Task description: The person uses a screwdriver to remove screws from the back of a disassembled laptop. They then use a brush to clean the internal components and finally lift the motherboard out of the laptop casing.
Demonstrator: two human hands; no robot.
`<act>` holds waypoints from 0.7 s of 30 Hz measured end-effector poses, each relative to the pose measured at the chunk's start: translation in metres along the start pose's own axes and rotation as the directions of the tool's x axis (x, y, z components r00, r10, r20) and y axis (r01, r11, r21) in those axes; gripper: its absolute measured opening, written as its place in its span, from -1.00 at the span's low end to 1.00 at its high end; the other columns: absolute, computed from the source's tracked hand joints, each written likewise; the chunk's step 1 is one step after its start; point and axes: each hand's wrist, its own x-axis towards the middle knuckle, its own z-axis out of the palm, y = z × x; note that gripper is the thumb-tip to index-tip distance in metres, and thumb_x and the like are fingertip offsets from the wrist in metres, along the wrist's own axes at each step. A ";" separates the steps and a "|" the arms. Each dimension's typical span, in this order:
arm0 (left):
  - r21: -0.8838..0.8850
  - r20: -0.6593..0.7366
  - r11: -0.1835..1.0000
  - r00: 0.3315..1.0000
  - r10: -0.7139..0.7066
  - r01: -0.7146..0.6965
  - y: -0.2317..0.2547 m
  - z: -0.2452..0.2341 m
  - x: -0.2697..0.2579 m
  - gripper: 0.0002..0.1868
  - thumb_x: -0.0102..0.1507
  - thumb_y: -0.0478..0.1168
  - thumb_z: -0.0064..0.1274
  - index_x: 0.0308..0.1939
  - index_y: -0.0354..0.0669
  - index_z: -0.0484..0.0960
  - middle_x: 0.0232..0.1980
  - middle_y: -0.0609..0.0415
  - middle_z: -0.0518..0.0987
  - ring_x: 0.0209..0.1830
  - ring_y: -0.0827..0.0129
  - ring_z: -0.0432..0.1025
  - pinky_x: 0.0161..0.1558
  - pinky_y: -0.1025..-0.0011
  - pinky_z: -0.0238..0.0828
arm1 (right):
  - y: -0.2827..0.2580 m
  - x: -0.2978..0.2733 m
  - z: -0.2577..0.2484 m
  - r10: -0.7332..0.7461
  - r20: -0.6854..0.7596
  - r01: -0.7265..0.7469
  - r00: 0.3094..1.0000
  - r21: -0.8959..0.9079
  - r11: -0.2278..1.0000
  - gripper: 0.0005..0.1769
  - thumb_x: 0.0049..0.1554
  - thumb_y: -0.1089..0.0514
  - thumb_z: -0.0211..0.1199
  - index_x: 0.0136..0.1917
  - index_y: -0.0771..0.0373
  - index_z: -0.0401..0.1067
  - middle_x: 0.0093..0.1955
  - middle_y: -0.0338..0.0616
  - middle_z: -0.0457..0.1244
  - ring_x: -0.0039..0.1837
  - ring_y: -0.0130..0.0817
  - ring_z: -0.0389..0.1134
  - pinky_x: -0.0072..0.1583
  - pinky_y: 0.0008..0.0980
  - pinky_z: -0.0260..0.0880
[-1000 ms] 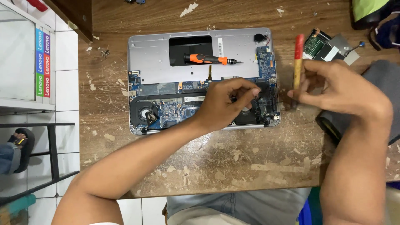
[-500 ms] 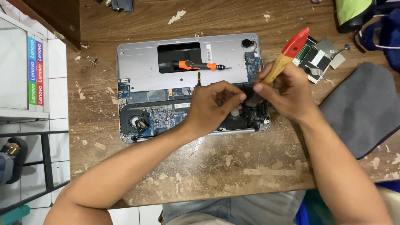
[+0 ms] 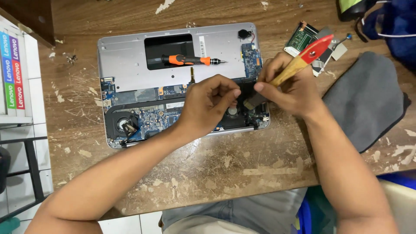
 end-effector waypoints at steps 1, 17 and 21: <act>-0.003 0.005 1.000 1.000 -0.001 0.001 0.001 0.001 0.000 -0.94 0.41 -0.41 0.17 -0.09 -0.36 0.73 -0.38 -0.12 0.71 -0.35 0.31 0.70 -0.29 0.42 0.73 | -0.005 0.001 0.001 0.003 -0.004 -0.003 1.000 -0.003 1.000 -0.69 0.22 0.41 0.51 -0.07 0.35 0.34 -0.17 0.05 0.34 -0.18 -0.35 0.35 -0.08 -0.44 0.41; 0.008 0.029 0.999 0.999 0.038 -0.038 -0.001 0.002 -0.001 -0.93 0.44 -0.47 0.08 -0.07 -0.36 0.67 -0.34 -0.10 0.65 -0.35 0.31 0.69 -0.30 0.39 0.78 | -0.031 0.004 0.010 0.016 0.199 -0.001 0.980 -0.075 0.997 -0.83 0.15 0.42 0.48 -0.15 0.31 0.49 -0.29 -0.09 0.36 -0.27 -0.33 0.37 -0.11 -0.37 0.38; 0.030 0.039 0.998 0.998 0.047 -0.048 0.002 0.002 -0.001 -0.94 0.44 -0.47 0.08 -0.06 -0.36 0.66 -0.34 -0.08 0.64 -0.36 0.31 0.69 -0.32 0.38 0.78 | -0.041 0.014 0.017 -0.050 0.195 0.075 0.980 -0.124 0.989 -0.83 0.16 0.47 0.44 -0.16 0.33 0.49 -0.33 -0.03 0.32 -0.32 -0.24 0.34 -0.15 -0.32 0.36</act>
